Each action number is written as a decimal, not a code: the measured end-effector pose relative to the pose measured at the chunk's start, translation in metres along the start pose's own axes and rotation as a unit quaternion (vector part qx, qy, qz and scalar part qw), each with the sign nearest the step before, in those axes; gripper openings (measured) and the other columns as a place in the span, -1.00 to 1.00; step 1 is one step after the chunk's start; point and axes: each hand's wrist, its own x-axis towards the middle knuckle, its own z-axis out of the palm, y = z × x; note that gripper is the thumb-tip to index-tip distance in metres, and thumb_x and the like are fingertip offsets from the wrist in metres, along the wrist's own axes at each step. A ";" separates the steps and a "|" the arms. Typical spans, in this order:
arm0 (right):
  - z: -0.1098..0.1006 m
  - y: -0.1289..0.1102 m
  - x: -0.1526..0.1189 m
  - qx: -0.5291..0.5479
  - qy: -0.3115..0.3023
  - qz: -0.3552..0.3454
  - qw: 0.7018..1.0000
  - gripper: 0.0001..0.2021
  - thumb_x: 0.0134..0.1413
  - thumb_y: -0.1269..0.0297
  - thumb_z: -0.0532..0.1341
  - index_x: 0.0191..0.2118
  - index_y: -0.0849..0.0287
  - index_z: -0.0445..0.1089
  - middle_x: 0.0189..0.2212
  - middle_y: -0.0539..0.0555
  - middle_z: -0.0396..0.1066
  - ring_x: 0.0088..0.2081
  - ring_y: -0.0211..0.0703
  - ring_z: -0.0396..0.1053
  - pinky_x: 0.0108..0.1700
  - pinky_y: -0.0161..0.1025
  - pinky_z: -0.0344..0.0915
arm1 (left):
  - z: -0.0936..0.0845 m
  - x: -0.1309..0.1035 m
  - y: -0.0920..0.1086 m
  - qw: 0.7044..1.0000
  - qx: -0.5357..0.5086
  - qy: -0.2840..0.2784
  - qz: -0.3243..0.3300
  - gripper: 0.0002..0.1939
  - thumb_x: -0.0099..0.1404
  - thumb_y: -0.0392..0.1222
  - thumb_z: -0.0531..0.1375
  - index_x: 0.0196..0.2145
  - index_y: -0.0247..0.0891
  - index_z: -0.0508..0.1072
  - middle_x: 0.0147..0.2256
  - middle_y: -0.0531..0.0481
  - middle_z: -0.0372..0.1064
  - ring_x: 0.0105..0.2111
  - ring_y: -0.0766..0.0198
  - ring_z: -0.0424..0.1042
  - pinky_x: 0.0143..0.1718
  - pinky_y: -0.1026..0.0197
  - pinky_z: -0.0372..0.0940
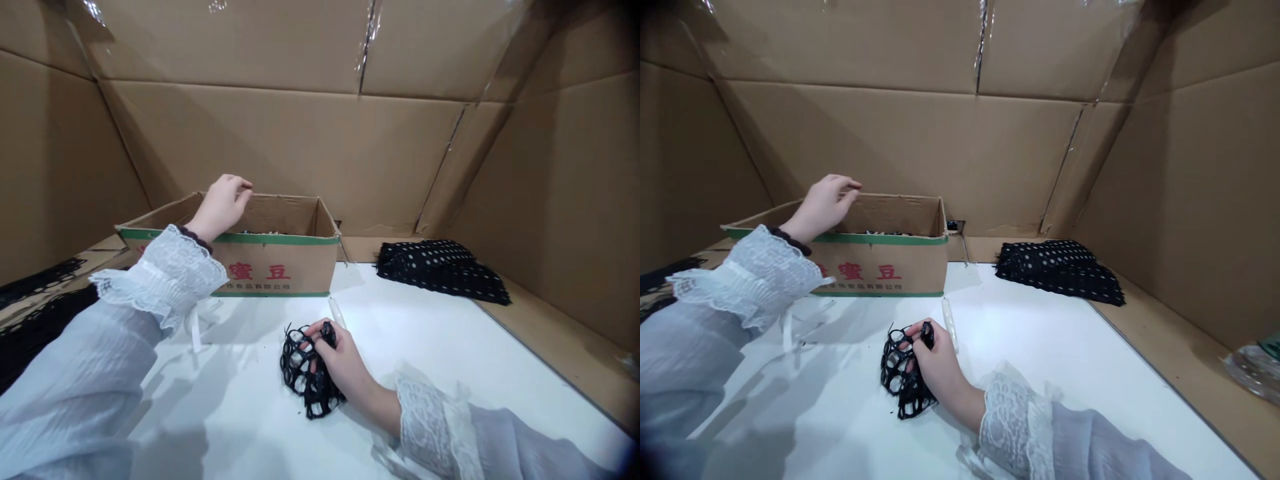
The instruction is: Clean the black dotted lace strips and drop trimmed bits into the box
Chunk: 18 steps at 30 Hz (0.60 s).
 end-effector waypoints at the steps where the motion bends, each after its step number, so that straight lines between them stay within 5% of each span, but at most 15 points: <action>1: 0.000 0.000 0.000 0.004 -0.001 0.006 1.000 -0.94 -0.04 0.36 0.07 -0.38 0.19 0.21 -0.48 -0.01 0.37 -0.67 -0.38 0.25 -0.58 -0.36 0.16 | -0.004 -0.006 0.003 1.000 0.009 0.017 -0.008 -0.57 0.35 0.02 -0.14 -0.26 -0.35 0.38 -0.25 -0.09 0.34 -0.23 0.23 0.30 -0.16 0.14 0.14; 6: 0.002 -0.003 -0.002 0.036 0.008 0.009 0.999 -0.87 0.02 0.22 0.09 -0.35 0.17 0.19 -0.45 0.00 0.38 -0.63 -0.33 0.29 -0.56 -0.34 0.19 | -0.016 -0.067 0.048 0.999 0.024 0.026 0.008 -0.50 0.34 0.06 -0.16 -0.56 -0.26 0.31 -0.52 -0.02 0.29 -0.38 0.22 0.30 -0.25 0.17 0.12; 9: 0.001 -0.003 -0.003 0.020 0.015 -0.029 0.999 -0.79 0.01 0.13 0.13 -0.33 0.15 0.17 -0.41 0.01 0.37 -0.61 -0.31 0.29 -0.54 -0.31 0.22 | -0.010 -0.128 0.085 0.992 -0.016 -0.121 0.041 -0.58 0.34 0.00 -0.15 -0.49 -0.26 0.31 -0.52 -0.02 0.30 -0.44 0.22 0.30 -0.39 0.20 0.11; 11: 0.000 -0.002 -0.003 -0.009 0.029 -0.065 0.997 -0.75 -0.04 0.11 0.18 -0.32 0.14 0.17 -0.42 -0.02 0.34 -0.59 -0.32 0.28 -0.52 -0.31 0.23 | -0.003 -0.165 0.101 0.962 -0.115 -0.248 0.025 -0.65 0.35 -0.02 -0.15 -0.36 -0.24 0.31 -0.47 0.02 0.36 -0.47 0.25 0.32 -0.45 0.24 0.11; 13: 0.000 0.000 -0.002 -0.031 0.044 -0.088 0.995 -0.73 -0.09 0.15 0.23 -0.32 0.14 0.16 -0.45 -0.06 0.29 -0.57 -0.32 0.27 -0.49 -0.32 0.23 | 0.002 -0.190 0.108 0.935 -0.188 -0.301 0.016 -0.70 0.36 -0.04 -0.14 -0.29 -0.23 0.29 -0.42 0.02 0.37 -0.43 0.26 0.34 -0.43 0.24 0.16; 18: 0.000 0.002 -0.002 -0.027 0.026 -0.080 0.996 -0.77 -0.06 0.22 0.19 -0.38 0.12 0.08 -0.52 -0.11 0.20 -0.57 -0.33 0.24 -0.46 -0.32 0.23 | 0.006 -0.202 0.106 0.951 -0.184 -0.238 0.074 -0.76 0.33 -0.09 -0.05 -0.18 -0.27 0.29 -0.26 -0.09 0.33 -0.24 0.17 0.29 -0.22 0.14 0.21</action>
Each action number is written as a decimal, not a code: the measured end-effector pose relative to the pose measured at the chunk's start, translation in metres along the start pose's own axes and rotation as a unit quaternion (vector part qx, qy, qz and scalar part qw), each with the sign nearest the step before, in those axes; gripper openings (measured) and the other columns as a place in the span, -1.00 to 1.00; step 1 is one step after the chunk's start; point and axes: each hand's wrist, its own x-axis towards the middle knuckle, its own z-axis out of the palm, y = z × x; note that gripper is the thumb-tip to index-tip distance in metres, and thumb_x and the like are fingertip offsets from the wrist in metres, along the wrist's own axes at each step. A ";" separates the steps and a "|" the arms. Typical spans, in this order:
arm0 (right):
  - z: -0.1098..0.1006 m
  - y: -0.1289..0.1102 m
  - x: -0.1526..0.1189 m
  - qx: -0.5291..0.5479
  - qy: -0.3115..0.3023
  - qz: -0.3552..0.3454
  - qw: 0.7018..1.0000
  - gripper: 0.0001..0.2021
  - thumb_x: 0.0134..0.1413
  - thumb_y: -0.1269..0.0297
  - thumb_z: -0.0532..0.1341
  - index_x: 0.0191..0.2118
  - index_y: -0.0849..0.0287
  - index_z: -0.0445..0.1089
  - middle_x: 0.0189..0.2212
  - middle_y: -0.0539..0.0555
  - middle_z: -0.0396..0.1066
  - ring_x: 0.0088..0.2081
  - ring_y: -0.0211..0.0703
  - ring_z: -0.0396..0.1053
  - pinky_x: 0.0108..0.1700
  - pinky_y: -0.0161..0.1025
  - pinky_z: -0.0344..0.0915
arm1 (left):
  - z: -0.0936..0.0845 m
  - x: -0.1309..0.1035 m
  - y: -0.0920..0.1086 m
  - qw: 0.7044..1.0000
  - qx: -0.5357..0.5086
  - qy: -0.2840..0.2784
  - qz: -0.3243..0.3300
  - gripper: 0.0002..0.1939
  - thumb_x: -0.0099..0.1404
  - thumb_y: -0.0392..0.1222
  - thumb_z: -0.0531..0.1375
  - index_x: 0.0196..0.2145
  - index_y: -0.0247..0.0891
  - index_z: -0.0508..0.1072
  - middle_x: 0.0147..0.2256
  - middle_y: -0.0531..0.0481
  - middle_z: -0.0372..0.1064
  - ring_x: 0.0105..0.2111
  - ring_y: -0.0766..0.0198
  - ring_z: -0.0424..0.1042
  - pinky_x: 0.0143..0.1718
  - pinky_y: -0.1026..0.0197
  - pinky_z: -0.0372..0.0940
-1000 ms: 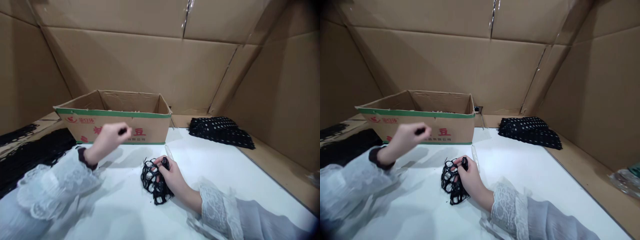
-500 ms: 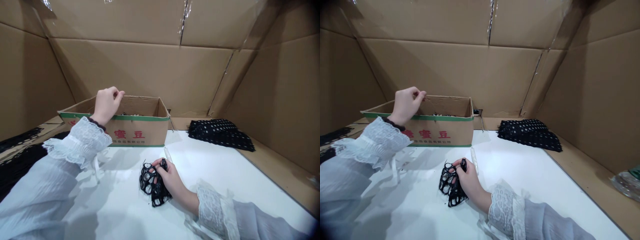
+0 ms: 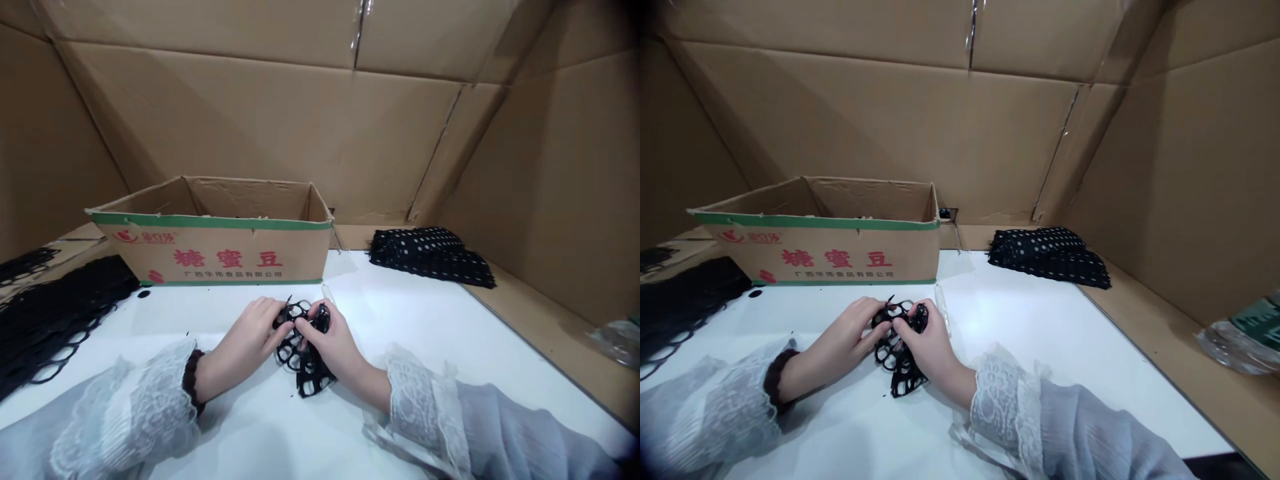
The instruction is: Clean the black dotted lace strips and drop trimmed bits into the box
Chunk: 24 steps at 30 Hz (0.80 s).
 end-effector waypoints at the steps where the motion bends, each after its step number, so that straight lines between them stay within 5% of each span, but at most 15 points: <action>1: 0.000 0.000 0.000 -0.002 0.001 0.000 1.000 -0.79 -0.04 0.24 0.17 -0.38 0.12 0.07 -0.51 -0.10 0.21 -0.55 -0.32 0.25 -0.45 -0.32 0.23 | -0.001 0.000 -0.001 0.999 0.033 0.012 0.024 -0.75 0.33 -0.10 -0.04 -0.15 -0.29 0.29 -0.25 -0.11 0.33 -0.21 0.15 0.27 -0.18 0.11 0.19; 4: 0.000 0.000 0.001 -0.018 0.015 -0.032 0.999 -0.90 -0.02 0.32 0.10 -0.38 0.13 0.11 -0.45 -0.05 0.21 -0.42 -0.27 0.27 -0.42 -0.33 0.23 | -0.003 0.001 -0.003 0.985 0.144 0.043 0.088 -0.70 0.33 -0.14 -0.04 -0.06 -0.34 0.27 -0.26 -0.14 0.35 -0.19 0.11 0.26 -0.11 0.03 0.14; 7: -0.001 0.001 0.001 -0.033 -0.008 -0.059 0.998 -0.90 -0.08 0.43 0.03 -0.37 0.13 0.18 -0.42 -0.04 0.20 -0.39 -0.26 0.26 -0.43 -0.35 0.21 | -0.005 0.002 -0.006 0.972 0.206 0.045 0.103 -0.75 0.34 -0.20 -0.08 -0.21 -0.31 0.36 -0.31 -0.12 0.37 -0.22 0.11 0.27 -0.07 -0.01 0.09; 11: -0.004 0.002 0.001 -0.053 -0.043 -0.006 0.998 -0.83 -0.18 0.51 -0.05 -0.51 0.17 0.24 -0.52 -0.04 0.23 -0.54 -0.32 0.20 -0.50 -0.34 0.16 | -0.012 0.009 -0.021 0.988 0.134 0.070 -0.015 -0.66 0.35 -0.25 -0.17 -0.45 -0.27 0.32 -0.45 -0.04 0.35 -0.37 0.21 0.29 -0.21 0.11 0.16; 15: -0.005 0.001 0.000 0.005 -0.005 0.091 0.996 -0.84 -0.13 0.44 -0.02 -0.47 0.18 0.29 -0.59 -0.04 0.22 -0.60 -0.31 0.20 -0.57 -0.34 0.15 | -0.016 0.011 -0.035 0.978 0.063 0.159 -0.120 -0.67 0.37 -0.17 -0.18 -0.33 -0.26 0.33 -0.42 -0.01 0.37 -0.38 0.23 0.31 -0.28 0.18 0.16; 19: -0.003 -0.004 0.001 0.080 0.021 0.107 0.991 -0.88 -0.09 0.34 0.05 -0.40 0.18 0.31 -0.44 0.02 0.35 -0.55 -0.28 0.26 -0.51 -0.28 0.25 | -0.009 0.004 -0.027 0.993 0.021 0.100 -0.053 -0.72 0.37 -0.16 -0.15 -0.17 -0.27 0.29 -0.28 -0.05 0.37 -0.23 0.22 0.32 -0.18 0.18 0.18; 24: -0.002 -0.005 0.001 0.002 0.020 0.047 0.999 -0.80 -0.08 0.15 0.19 -0.42 0.17 0.23 -0.49 -0.02 0.29 -0.45 -0.24 0.27 -0.34 -0.25 0.24 | -0.005 -0.004 -0.009 0.999 0.017 0.004 -0.036 -0.72 0.37 -0.19 -0.20 -0.35 -0.26 0.23 -0.38 -0.03 0.29 -0.37 0.23 0.26 -0.28 0.15 0.17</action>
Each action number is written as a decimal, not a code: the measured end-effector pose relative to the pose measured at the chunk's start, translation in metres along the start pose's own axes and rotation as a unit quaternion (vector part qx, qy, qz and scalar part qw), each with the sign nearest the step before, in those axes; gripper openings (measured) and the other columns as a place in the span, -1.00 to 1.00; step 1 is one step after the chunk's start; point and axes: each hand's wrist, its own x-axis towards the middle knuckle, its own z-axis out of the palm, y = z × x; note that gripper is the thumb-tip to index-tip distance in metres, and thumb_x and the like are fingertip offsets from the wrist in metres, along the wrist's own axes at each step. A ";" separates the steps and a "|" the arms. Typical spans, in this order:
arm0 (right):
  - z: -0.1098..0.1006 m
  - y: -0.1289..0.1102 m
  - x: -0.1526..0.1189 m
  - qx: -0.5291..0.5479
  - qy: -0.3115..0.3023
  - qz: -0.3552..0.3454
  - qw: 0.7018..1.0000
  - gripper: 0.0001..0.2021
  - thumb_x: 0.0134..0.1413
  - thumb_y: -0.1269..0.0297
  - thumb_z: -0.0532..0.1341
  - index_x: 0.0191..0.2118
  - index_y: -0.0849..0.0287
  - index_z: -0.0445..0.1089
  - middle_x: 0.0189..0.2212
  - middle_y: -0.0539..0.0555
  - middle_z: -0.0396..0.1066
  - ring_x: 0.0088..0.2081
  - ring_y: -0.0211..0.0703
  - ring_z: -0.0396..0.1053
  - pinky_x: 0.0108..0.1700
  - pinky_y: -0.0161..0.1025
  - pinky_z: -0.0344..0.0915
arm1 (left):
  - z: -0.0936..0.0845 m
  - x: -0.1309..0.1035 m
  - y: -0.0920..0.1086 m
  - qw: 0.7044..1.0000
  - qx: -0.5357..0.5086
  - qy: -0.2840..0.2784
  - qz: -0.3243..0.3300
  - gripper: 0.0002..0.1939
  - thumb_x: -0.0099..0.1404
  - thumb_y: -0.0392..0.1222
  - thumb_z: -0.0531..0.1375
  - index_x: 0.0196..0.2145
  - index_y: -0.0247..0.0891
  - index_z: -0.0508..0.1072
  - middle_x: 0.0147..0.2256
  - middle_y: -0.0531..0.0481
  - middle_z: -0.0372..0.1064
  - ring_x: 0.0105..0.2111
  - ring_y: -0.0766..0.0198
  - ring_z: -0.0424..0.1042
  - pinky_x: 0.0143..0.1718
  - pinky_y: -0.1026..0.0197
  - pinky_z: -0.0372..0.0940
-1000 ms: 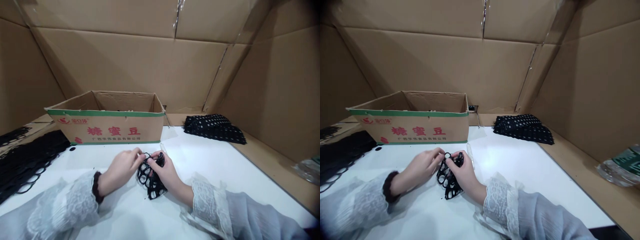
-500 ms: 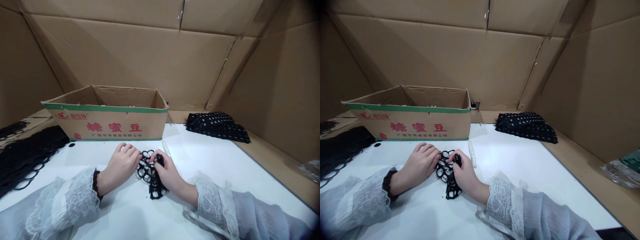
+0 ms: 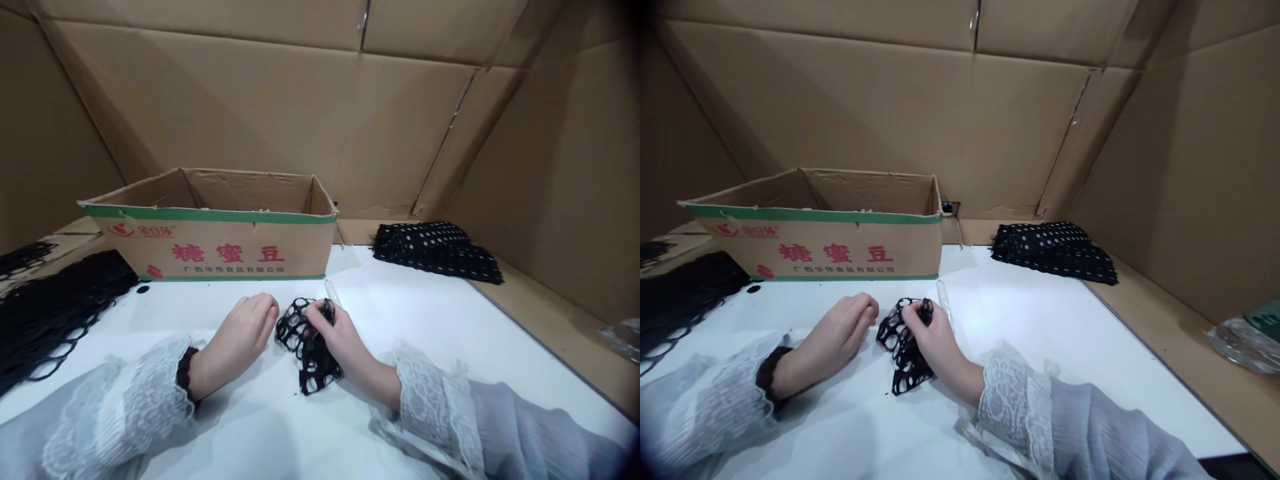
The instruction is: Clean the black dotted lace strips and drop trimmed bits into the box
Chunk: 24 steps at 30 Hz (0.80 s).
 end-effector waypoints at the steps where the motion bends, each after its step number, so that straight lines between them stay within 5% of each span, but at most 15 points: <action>1: 0.000 0.001 0.000 -0.031 -0.005 -0.019 0.999 -0.76 -0.13 0.16 0.24 -0.41 0.16 0.19 -0.49 -0.04 0.27 -0.43 -0.24 0.26 -0.31 -0.25 0.23 | 0.000 -0.001 0.001 1.000 0.012 -0.018 0.004 -0.72 0.37 -0.18 -0.19 -0.38 -0.26 0.21 -0.40 -0.02 0.27 -0.40 0.23 0.24 -0.30 0.14 0.16; 7: -0.003 0.001 -0.003 -0.097 -0.018 -0.029 0.995 -0.75 -0.13 0.27 0.22 -0.38 0.13 0.09 -0.48 -0.08 0.21 -0.39 -0.24 0.21 -0.29 -0.27 0.19 | 0.002 -0.003 0.001 0.995 0.058 -0.044 0.072 -0.73 0.27 0.02 0.02 -0.36 -0.27 0.22 -0.36 -0.02 0.28 -0.37 0.22 0.23 -0.30 0.14 0.15; 12: -0.002 0.000 -0.002 -0.111 -0.052 -0.093 0.988 -0.82 -0.09 0.31 0.17 -0.42 0.14 0.10 -0.47 -0.07 0.14 -0.37 -0.24 0.16 -0.27 -0.27 0.17 | 0.005 -0.002 0.007 0.984 0.110 -0.059 0.127 -0.76 0.33 -0.16 -0.09 -0.41 -0.28 0.25 -0.43 -0.04 0.27 -0.40 0.20 0.26 -0.29 0.10 0.14; 18: -0.001 0.001 -0.003 -0.068 -0.099 -0.077 0.990 -0.84 -0.04 0.37 0.11 -0.38 0.11 0.04 -0.47 -0.07 0.12 -0.39 -0.25 0.18 -0.30 -0.28 0.19 | 0.004 0.001 0.013 0.976 -0.164 -0.143 0.002 -0.77 0.34 -0.16 -0.12 -0.39 -0.24 0.25 -0.43 0.05 0.29 -0.44 0.31 0.28 -0.41 0.27 0.18; 24: 0.001 0.002 -0.004 -0.023 -0.123 -0.050 0.991 -0.84 -0.04 0.39 0.10 -0.39 0.10 0.03 -0.43 -0.08 0.09 -0.42 -0.30 0.21 -0.36 -0.32 0.22 | 0.004 0.006 0.012 0.982 -0.170 -0.052 -0.061 -0.73 0.31 -0.18 -0.08 -0.54 -0.26 0.20 -0.56 0.09 0.23 -0.54 0.36 0.22 -0.49 0.29 0.11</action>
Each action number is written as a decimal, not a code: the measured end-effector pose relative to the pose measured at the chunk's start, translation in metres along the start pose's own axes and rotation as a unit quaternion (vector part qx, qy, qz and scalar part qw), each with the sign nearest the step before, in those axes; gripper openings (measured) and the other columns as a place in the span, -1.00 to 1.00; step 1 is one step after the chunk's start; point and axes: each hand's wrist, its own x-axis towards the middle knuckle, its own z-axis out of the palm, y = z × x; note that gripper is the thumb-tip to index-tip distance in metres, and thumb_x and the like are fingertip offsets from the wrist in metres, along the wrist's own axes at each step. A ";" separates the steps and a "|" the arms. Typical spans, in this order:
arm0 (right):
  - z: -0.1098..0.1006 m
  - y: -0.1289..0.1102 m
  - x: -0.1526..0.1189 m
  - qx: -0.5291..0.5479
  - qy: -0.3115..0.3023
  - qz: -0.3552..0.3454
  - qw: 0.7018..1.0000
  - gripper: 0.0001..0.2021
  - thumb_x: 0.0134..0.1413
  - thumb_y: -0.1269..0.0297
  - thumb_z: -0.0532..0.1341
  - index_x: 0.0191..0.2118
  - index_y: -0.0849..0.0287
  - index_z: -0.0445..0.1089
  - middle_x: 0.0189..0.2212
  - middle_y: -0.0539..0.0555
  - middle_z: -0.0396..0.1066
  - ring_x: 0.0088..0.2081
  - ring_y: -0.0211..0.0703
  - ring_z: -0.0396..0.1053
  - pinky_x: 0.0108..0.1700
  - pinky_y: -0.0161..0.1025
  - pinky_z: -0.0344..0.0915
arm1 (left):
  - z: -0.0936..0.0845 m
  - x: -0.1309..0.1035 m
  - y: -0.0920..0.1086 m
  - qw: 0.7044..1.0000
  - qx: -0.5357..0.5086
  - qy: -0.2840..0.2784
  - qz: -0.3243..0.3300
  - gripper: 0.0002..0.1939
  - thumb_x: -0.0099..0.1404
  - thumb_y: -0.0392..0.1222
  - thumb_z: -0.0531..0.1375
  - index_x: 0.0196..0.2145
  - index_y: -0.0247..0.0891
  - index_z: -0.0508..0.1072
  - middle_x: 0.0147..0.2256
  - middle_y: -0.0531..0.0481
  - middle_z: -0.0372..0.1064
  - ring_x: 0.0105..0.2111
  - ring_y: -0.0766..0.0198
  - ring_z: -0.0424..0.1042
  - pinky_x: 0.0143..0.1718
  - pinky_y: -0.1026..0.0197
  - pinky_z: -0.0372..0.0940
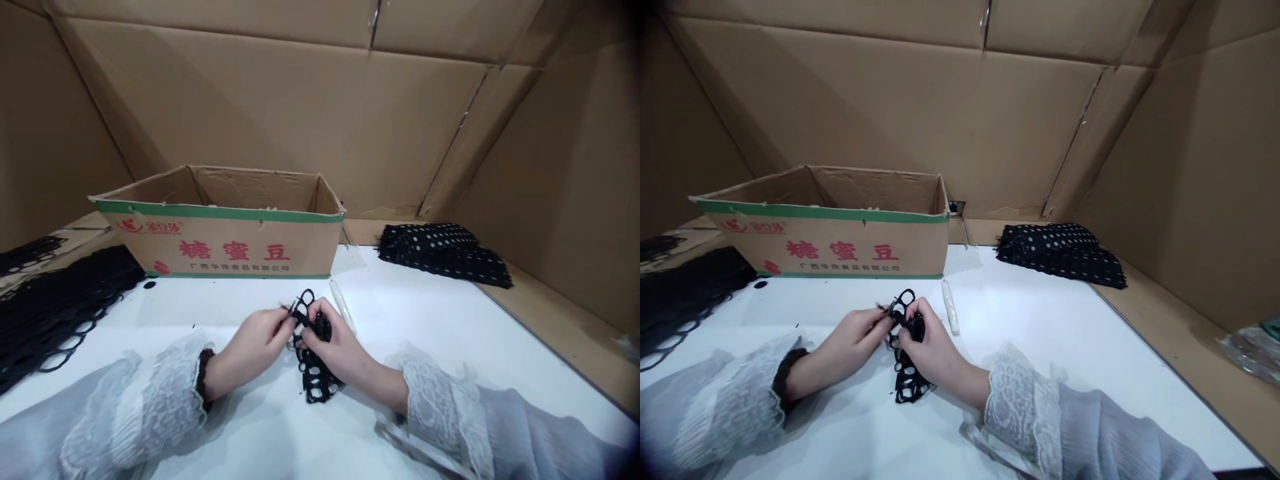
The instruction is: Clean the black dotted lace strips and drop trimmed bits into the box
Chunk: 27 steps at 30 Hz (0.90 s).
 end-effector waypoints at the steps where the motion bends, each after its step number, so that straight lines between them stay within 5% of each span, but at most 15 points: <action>1: 0.000 0.001 0.000 0.009 0.003 0.005 1.000 -0.84 -0.05 0.40 0.10 -0.39 0.10 0.03 -0.44 -0.09 0.08 -0.44 -0.31 0.21 -0.37 -0.32 0.21 | -0.004 0.001 -0.002 0.999 0.012 0.044 -0.009 -0.72 0.31 -0.18 -0.08 -0.55 -0.25 0.19 -0.59 0.11 0.19 -0.56 0.36 0.20 -0.51 0.30 0.08; 4: 0.001 0.004 0.001 0.047 0.021 0.031 0.998 -0.82 -0.07 0.41 0.11 -0.39 0.10 0.02 -0.47 -0.12 0.08 -0.50 -0.35 0.23 -0.40 -0.34 0.19 | -0.016 0.004 -0.011 0.980 0.047 0.190 -0.040 -0.73 0.32 -0.16 -0.08 -0.52 -0.25 0.19 -0.61 0.12 0.17 -0.60 0.39 0.17 -0.54 0.31 0.07; 6: 0.001 0.006 0.002 0.074 0.024 0.046 0.996 -0.80 -0.07 0.39 0.13 -0.38 0.10 0.02 -0.48 -0.13 0.11 -0.52 -0.35 0.26 -0.41 -0.34 0.18 | -0.020 0.004 -0.016 0.971 0.089 0.223 -0.017 -0.77 0.32 -0.18 -0.08 -0.44 -0.25 0.25 -0.55 0.10 0.26 -0.57 0.39 0.22 -0.51 0.32 0.11; 12: 0.000 0.003 0.002 0.116 0.027 0.081 0.990 -0.73 -0.06 0.30 0.19 -0.31 0.08 0.02 -0.48 -0.10 0.27 -0.48 -0.28 0.34 -0.40 -0.31 0.24 | -0.005 -0.005 -0.018 0.922 0.247 0.191 0.228 -0.76 0.28 -0.38 -0.06 -0.12 -0.37 0.28 -0.51 0.01 0.33 -0.53 0.33 0.30 -0.44 0.27 0.22; 15: 0.001 0.001 0.002 0.125 0.051 0.099 0.986 -0.70 -0.07 0.29 0.19 -0.29 0.07 -0.01 -0.52 -0.10 0.30 -0.48 -0.24 0.36 -0.41 -0.29 0.27 | -0.003 -0.008 -0.013 0.892 0.289 0.183 0.297 -0.82 0.24 -0.43 -0.05 -0.24 -0.37 0.30 -0.57 0.02 0.28 -0.57 0.32 0.24 -0.49 0.26 0.20; 18: 0.002 0.000 0.003 0.131 0.072 0.108 0.983 -0.68 -0.07 0.30 0.20 -0.29 0.06 -0.02 -0.58 -0.11 0.32 -0.49 -0.21 0.37 -0.43 -0.28 0.29 | -0.004 -0.009 -0.011 0.887 0.314 0.160 0.299 -0.83 0.22 -0.44 -0.06 -0.43 -0.30 0.27 -0.58 0.01 0.24 -0.56 0.29 0.22 -0.50 0.24 0.19; 23: 0.002 -0.001 0.002 0.142 0.086 0.107 0.980 -0.71 -0.05 0.28 0.18 -0.29 0.06 -0.01 -0.59 -0.11 0.32 -0.51 -0.22 0.36 -0.46 -0.29 0.29 | 0.001 -0.011 -0.012 0.926 0.276 0.113 0.233 -0.75 0.27 -0.46 -0.13 -0.18 -0.36 0.24 -0.41 -0.05 0.29 -0.40 0.26 0.28 -0.37 0.22 0.24; 27: 0.000 0.003 0.004 0.118 0.083 0.075 0.987 -0.73 -0.07 0.27 0.20 -0.31 0.08 0.04 -0.54 -0.11 0.31 -0.49 -0.24 0.37 -0.40 -0.29 0.29 | 0.006 -0.013 -0.009 0.923 0.295 0.065 0.238 -0.78 0.31 -0.38 -0.15 -0.25 -0.33 0.27 -0.45 -0.05 0.25 -0.44 0.21 0.25 -0.40 0.16 0.22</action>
